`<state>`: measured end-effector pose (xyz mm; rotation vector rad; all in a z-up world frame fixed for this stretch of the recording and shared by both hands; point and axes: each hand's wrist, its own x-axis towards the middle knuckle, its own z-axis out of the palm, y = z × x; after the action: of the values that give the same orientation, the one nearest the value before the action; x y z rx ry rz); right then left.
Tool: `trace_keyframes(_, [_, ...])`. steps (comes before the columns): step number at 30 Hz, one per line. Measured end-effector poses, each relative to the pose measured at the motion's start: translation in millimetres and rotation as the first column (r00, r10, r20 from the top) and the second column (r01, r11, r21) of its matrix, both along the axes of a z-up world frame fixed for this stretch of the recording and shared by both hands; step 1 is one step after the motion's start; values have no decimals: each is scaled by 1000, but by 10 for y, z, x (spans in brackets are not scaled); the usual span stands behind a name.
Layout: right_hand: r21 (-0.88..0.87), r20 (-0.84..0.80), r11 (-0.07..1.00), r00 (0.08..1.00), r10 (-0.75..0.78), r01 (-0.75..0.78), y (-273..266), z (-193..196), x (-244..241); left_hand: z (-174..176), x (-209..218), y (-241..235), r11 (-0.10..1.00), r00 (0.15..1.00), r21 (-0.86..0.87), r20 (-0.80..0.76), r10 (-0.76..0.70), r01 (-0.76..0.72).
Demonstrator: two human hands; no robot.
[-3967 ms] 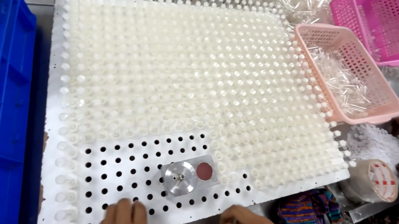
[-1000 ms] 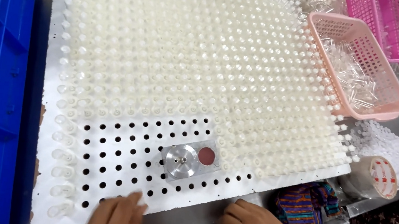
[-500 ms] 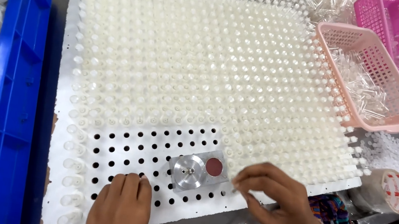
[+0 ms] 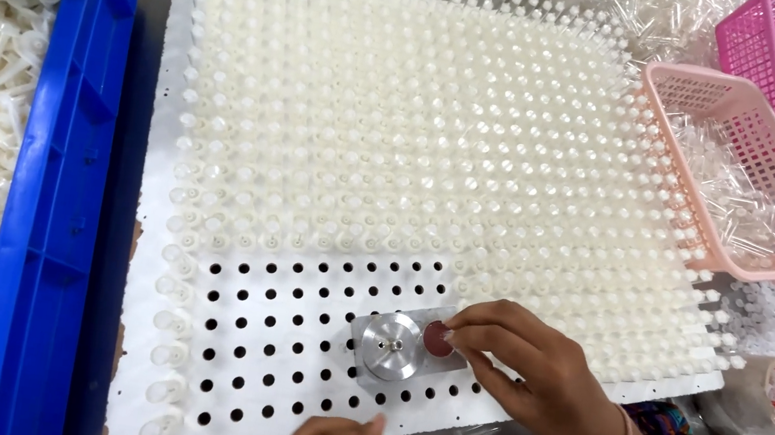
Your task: The person picks up a plastic tube from a blue bin, inserts it into a metal block to press on a cap, and then places the assembled tube into a white tray. This process is repeated multiple times to assemble the plastic components.
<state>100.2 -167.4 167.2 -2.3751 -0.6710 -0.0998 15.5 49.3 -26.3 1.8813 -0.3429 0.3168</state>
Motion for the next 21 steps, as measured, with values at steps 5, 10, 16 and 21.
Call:
trace_keyframes(5, [11, -3, 999, 999, 39, -39, -24, 64, -7, 53, -89, -299, 861, 942, -472, -162, -295, 189])
trace_keyframes(10, [422, -221, 906, 967, 125, -20, -109, 63, -173, 223, -93, -511, 587, 862, -791, -410, -299, -172])
trace_keyframes(16, [548, -315, 836, 933, 176, 27, -159, -66, -325, 422, -21, -502, 416, 729, -884, -427, -536, -212])
trace_keyframes(21, [582, -401, 805, 902, 159, 117, -218, -151, -438, 476, -93, -572, 467, 763, -863, -431, -482, -193])
